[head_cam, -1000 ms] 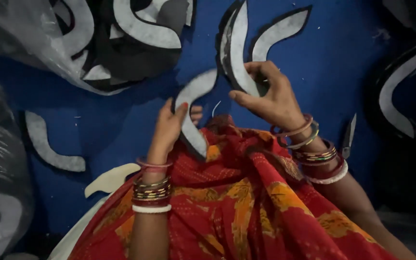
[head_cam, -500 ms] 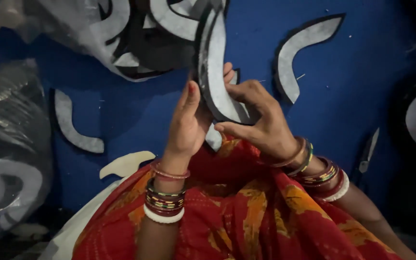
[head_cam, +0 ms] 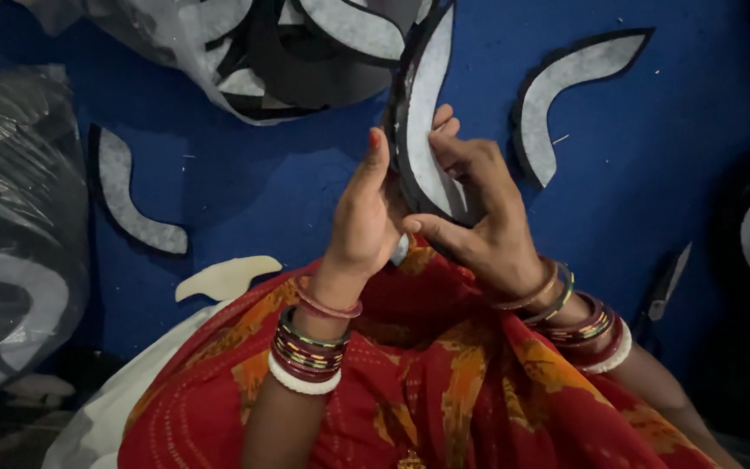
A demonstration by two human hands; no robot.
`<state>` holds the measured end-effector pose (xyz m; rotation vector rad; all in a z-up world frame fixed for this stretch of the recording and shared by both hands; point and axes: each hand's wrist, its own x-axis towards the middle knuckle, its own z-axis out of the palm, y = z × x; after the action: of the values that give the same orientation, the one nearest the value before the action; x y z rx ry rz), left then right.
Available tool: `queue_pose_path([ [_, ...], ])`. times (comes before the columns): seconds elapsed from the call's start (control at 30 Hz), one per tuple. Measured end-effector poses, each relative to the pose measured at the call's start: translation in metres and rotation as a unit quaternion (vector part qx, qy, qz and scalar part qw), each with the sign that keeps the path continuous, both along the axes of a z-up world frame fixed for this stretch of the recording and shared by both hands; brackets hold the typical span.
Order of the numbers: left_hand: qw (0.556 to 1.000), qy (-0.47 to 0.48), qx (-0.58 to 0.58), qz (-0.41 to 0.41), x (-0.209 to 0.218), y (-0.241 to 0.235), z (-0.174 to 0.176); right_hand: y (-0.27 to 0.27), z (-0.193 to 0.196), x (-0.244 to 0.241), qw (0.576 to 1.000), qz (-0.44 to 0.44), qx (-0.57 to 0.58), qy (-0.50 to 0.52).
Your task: The person holds a curved piece of black and white fabric, aligns it with a similar piece, and uses scissors to trim the edges. The person handles the fabric pieces and scissors throughout the video.
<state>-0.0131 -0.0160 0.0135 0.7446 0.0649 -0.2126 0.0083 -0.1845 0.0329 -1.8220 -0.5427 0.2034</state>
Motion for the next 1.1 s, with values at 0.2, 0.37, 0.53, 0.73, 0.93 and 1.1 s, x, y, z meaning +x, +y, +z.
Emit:
queue_pose_path([
  [0.2,1.0,0.018,-0.009,0.008,0.0,0.0,0.001,0.001,0.003,-0.002,0.999,0.017,-0.02,-0.019],
  [0.37,1.0,0.007,-0.013,0.003,0.0,0.003,0.003,0.003,0.001,-0.005,1.0,0.005,0.008,0.017],
  [0.53,1.0,0.016,-0.014,-0.002,0.0,0.008,0.004,0.001,-0.001,-0.004,0.998,0.006,0.047,0.045],
  [0.73,0.999,0.024,-0.024,0.013,0.0,0.007,-0.004,0.004,-0.004,-0.006,1.0,0.027,0.006,-0.004],
  [0.93,1.0,0.02,-0.009,-0.006,0.003,0.011,-0.005,0.0,-0.012,-0.008,0.978,0.01,0.146,0.148],
  [1.1,1.0,0.012,-0.006,-0.012,0.003,0.014,-0.012,-0.006,-0.016,-0.003,0.914,0.045,0.25,0.316],
])
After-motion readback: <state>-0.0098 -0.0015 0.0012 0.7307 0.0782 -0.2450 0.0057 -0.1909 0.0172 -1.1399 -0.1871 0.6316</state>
